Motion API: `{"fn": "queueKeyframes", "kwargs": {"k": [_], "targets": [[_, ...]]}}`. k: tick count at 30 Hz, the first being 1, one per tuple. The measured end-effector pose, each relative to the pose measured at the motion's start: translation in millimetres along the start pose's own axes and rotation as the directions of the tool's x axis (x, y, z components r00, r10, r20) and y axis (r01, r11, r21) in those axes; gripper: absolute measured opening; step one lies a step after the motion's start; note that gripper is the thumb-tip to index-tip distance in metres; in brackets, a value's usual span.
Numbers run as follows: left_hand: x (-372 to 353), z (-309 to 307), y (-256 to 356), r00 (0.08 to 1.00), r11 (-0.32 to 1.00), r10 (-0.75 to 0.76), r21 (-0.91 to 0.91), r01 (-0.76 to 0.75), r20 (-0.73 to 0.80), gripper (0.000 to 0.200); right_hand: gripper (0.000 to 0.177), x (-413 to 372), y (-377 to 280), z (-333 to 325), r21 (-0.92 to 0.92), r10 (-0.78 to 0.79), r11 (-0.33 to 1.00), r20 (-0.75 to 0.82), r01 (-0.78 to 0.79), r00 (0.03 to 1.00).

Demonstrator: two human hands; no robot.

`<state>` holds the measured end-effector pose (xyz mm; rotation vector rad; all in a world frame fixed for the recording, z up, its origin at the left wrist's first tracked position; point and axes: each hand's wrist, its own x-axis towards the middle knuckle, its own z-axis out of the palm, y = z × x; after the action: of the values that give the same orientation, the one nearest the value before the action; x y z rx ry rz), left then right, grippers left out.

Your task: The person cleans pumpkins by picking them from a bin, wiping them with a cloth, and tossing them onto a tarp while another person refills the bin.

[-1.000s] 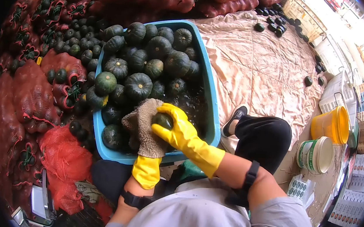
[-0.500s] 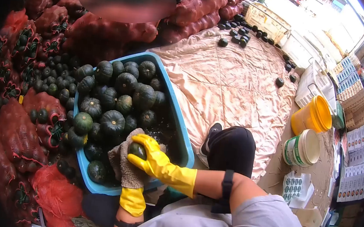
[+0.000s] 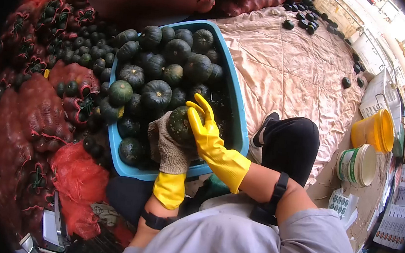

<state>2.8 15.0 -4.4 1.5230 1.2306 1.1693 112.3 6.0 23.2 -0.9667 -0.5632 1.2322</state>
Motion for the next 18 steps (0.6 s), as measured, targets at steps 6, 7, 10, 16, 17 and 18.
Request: {"fn": "queueKeyframes", "kwargs": {"k": [6, 7, 10, 16, 17, 18], "targets": [[14, -53, 43, 0.934, 0.647, 0.131, 0.685, -0.335, 0.333, 0.053, 0.083, -19, -41, -21, -0.778, 0.122, 0.563, 0.41, 0.277, 0.904], [21, -53, 43, 0.885, 0.42, 0.052, 0.794, -0.439, 0.462, 0.053, 0.082, -19, -42, -22, -0.741, 0.147, 0.638, 0.384, 0.209, 0.912], [10, -34, 68, 0.971, 0.482, 0.062, 0.844, -0.233, 0.233, 0.03, 0.079, -27, -26, -15, -0.278, 0.487, 0.85, 0.097, -0.447, 0.868], [2, -18, 34, 0.999, 1.0, -0.014, -0.018, 0.015, 0.03, 0.02, 0.087, -7, -47, -20, -0.699, -0.004, 0.547, 0.548, 0.461, 0.836], [4, -20, 38, 0.998, 0.999, -0.004, -0.035, 0.006, 0.06, 0.019, 0.082, -14, -68, -5, -0.805, 0.195, 0.444, 0.515, 0.393, 0.834], [5, -22, 41, 0.996, 0.999, 0.006, -0.053, -0.001, 0.09, 0.018, 0.079, -15, -70, -7, -0.79, 0.251, 0.537, 0.483, 0.295, 0.839]]}}
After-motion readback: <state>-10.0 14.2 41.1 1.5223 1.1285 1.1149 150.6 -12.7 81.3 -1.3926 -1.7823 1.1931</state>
